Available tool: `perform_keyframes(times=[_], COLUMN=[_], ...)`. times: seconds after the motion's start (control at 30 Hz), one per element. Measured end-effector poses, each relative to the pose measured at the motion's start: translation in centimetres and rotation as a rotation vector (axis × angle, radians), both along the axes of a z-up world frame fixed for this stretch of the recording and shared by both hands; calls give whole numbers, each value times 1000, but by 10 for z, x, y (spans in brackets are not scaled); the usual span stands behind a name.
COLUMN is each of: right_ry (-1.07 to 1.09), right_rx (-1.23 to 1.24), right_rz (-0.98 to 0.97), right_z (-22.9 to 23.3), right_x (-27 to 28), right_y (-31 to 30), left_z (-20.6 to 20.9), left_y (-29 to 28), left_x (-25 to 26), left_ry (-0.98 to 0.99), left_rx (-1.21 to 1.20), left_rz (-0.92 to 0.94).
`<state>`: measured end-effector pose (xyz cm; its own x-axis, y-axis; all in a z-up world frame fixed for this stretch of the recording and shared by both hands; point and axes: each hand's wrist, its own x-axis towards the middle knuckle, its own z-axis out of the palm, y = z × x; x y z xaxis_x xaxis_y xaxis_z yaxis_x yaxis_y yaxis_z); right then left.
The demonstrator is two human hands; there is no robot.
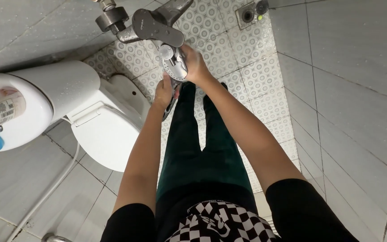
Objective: Organizing and cleaning various items in a bathroom, including a basin, a razor, and a shower head.
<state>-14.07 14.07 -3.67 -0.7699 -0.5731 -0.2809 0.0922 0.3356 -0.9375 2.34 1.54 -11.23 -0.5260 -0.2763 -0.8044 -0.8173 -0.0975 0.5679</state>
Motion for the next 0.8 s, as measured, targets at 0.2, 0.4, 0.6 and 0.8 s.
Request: perform_keyframes(times=[0.2,0.4,0.6,0.8], right_ry=[-495,-536,-932,-855], right_rx=[-262,-945,-990,-894], right_rz=[-387,-583,-818,-543], right_z=[-51,-46,-31,-6], right_x=[15,-11,20,38], right_y=[66,114,78,21], left_z=[-23,63,82,77], left_y=[6,24,35,35], left_x=[-8,-115,-143,-106], left_ry=[242,203,376,770], left_rx=[89,125,-284,-392], left_rz=[-133,-469,-684,-562])
